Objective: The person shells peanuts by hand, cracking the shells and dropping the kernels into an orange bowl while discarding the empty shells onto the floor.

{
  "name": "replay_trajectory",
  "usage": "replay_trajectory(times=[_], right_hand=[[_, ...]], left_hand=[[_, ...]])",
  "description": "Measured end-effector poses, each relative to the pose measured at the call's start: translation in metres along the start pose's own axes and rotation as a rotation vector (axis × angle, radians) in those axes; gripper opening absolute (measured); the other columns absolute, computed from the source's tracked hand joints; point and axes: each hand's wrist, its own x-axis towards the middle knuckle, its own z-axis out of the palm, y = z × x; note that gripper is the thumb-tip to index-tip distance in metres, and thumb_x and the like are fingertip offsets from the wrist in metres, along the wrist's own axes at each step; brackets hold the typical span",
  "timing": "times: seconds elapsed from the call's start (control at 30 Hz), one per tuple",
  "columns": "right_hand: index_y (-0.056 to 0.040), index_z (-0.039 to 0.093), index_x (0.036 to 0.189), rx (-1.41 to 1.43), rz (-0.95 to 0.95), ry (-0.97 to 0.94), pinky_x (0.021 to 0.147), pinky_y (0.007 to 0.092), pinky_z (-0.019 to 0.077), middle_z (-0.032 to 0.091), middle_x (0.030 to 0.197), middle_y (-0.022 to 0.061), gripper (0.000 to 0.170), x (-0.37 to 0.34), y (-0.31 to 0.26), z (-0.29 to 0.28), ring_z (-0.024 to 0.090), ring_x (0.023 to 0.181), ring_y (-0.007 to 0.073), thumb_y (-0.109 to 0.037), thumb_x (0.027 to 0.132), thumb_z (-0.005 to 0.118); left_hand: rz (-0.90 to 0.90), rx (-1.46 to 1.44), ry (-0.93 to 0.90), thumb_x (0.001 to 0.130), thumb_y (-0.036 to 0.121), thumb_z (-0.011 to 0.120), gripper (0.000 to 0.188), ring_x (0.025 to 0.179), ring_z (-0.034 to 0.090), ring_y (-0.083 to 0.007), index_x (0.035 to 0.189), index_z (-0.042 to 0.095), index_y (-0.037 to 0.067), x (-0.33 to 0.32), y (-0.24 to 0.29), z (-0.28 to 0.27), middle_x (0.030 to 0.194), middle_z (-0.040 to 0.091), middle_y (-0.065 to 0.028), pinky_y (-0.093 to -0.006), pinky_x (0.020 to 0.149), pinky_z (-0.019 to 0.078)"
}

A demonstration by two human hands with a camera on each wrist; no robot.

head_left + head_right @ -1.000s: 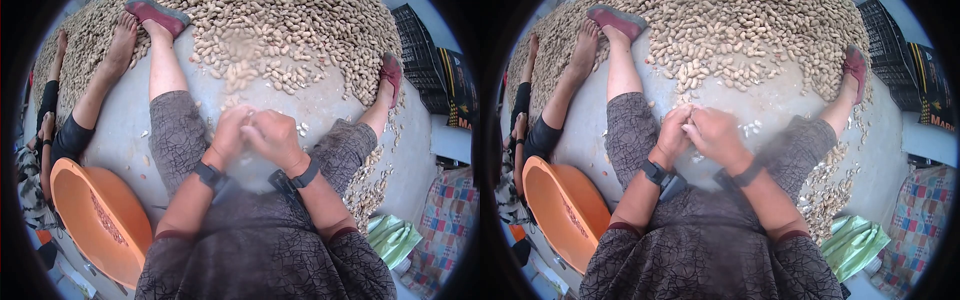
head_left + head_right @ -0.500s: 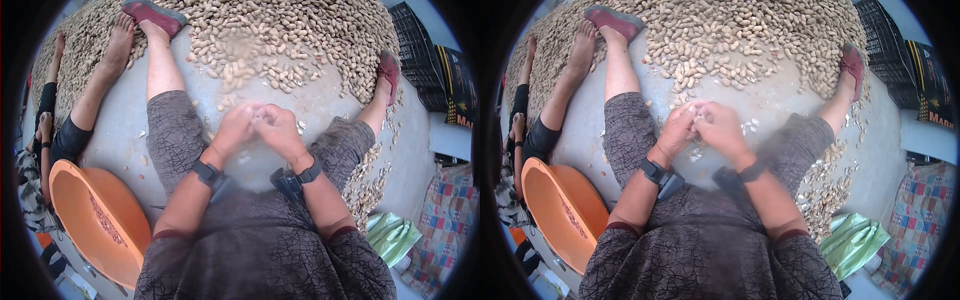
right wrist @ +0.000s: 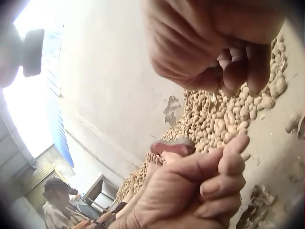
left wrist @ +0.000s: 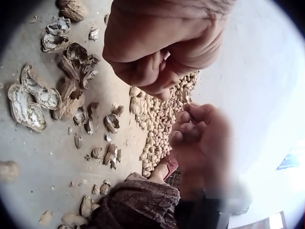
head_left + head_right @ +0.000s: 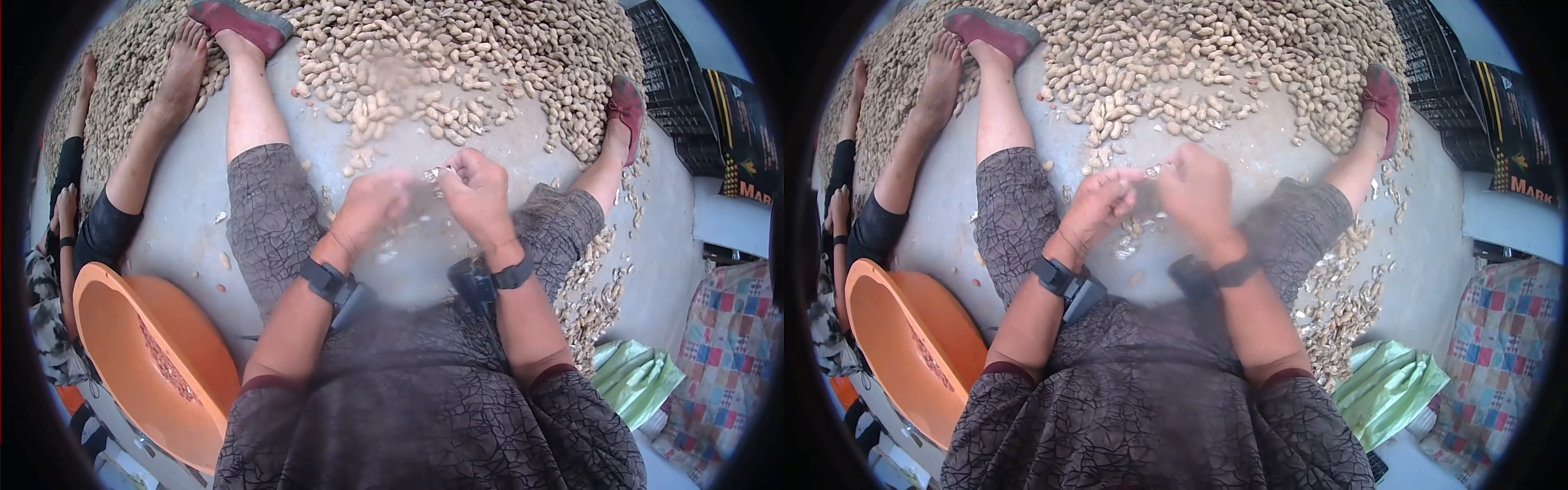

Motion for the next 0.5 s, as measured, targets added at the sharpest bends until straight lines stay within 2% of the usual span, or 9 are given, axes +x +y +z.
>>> replay_trajectory(times=[0.03,0.07,0.13,0.17,0.23,0.27,0.37,0.43,0.5], right_hand=[[0.0017,0.060,0.077,0.033,-0.071,-0.078,0.052,0.0224,0.0424,0.060,0.066,0.0027,0.005,0.002,0.005,-0.008,0.052,0.058,0.0059,-0.003,0.077,0.058],[0.0017,0.060,0.077,0.030,-0.070,-0.080,0.052,0.0224,0.0424,0.060,0.066,0.0027,0.005,0.002,0.007,-0.018,0.052,0.058,0.0059,-0.003,0.077,0.058],[0.0015,0.063,0.080,0.166,0.103,-0.562,0.056,0.0223,0.0437,0.062,0.069,0.0028,0.007,0.004,0.006,-0.038,0.053,0.060,0.0078,-0.004,0.077,0.061],[0.0015,0.063,0.080,0.165,0.103,-0.564,0.056,0.0223,0.0437,0.062,0.069,0.0028,0.007,0.005,0.004,-0.041,0.053,0.060,0.0078,-0.004,0.077,0.061],[0.0017,0.065,0.083,-0.069,0.182,-0.236,0.059,0.0245,0.0452,0.062,0.068,0.0035,0.010,0.011,0.001,-0.045,0.056,0.063,0.0104,-0.006,0.077,0.063],[0.0017,0.065,0.083,-0.072,0.187,-0.235,0.059,0.0245,0.0452,0.062,0.068,0.0035,0.010,0.016,0.010,-0.043,0.056,0.063,0.0104,-0.006,0.077,0.063],[-0.0016,0.065,0.083,-0.235,0.002,-0.158,0.062,0.0291,0.0473,0.065,0.069,0.0092,0.010,0.027,0.039,-0.028,0.062,0.066,0.0188,-0.008,0.076,0.064],[-0.0060,0.065,0.082,-0.507,-0.140,-0.111,0.065,0.0343,0.0484,0.065,0.074,0.0142,0.009,0.027,0.036,-0.010,0.063,0.071,0.0286,-0.009,0.074,0.063],[-0.0075,0.065,0.081,-0.549,-0.142,-0.150,0.065,0.0361,0.0484,0.064,0.075,0.0151,0.008,0.027,0.034,-0.002,0.062,0.071,0.0309,-0.010,0.074,0.063]], left_hand=[[0.006,-0.035,0.049,0.092,0.011,0.047,0.024,0.053,0.039,-0.0041,0.111,0.053,-0.002,0.001,-0.001,-0.004,0.065,0.048,0.0024,-0.0172,0.046,0.0303],[0.012,-0.070,0.096,0.091,0.010,0.046,0.023,0.052,0.038,-0.0044,0.109,0.054,-0.002,0.003,-0.001,-0.007,0.064,0.047,0.0022,-0.0170,0.045,0.0295],[0.027,-0.068,0.109,0.091,0.010,0.045,0.022,0.052,0.038,-0.0046,0.107,0.054,-0.003,0.001,0.002,-0.006,0.064,0.047,0.0020,-0.0166,0.045,0.0289],[0.041,-0.061,0.121,0.091,0.009,0.045,0.022,0.052,0.038,-0.0047,0.105,0.054,-0.003,0.000,0.005,-0.005,0.063,0.047,0.0017,-0.0162,0.045,0.0283],[0.041,-0.059,0.127,0.089,0.007,0.044,0.022,0.052,0.039,-0.0046,0.105,0.054,-0.004,-0.002,0.008,-0.003,0.065,0.048,0.0012,-0.0163,0.044,0.0280],[0.038,-0.055,0.130,0.088,0.005,0.043,0.022,0.052,0.039,-0.0045,0.105,0.054,-0.004,-0.002,0.008,-0.001,0.066,0.049,0.0006,-0.0163,0.044,0.0277],[0.028,-0.103,0.139,0.086,0.002,0.043,0.024,0.053,0.040,-0.0042,0.106,0.054,-0.004,0.000,0.007,0.001,0.070,0.052,-0.0011,-0.0164,0.043,0.0278],[0.027,-0.110,0.135,0.085,0.000,0.042,0.025,0.053,0.040,-0.0041,0.106,0.054,-0.004,0.001,0.007,-0.002,0.072,0.053,-0.0018,-0.0164,0.043,0.0282],[0.024,-0.117,0.131,0.084,-0.001,0.042,0.027,0.053,0.040,-0.0040,0.107,0.054,-0.004,0.001,0.005,-0.004,0.073,0.054,-0.0025,-0.0163,0.043,0.0286]])
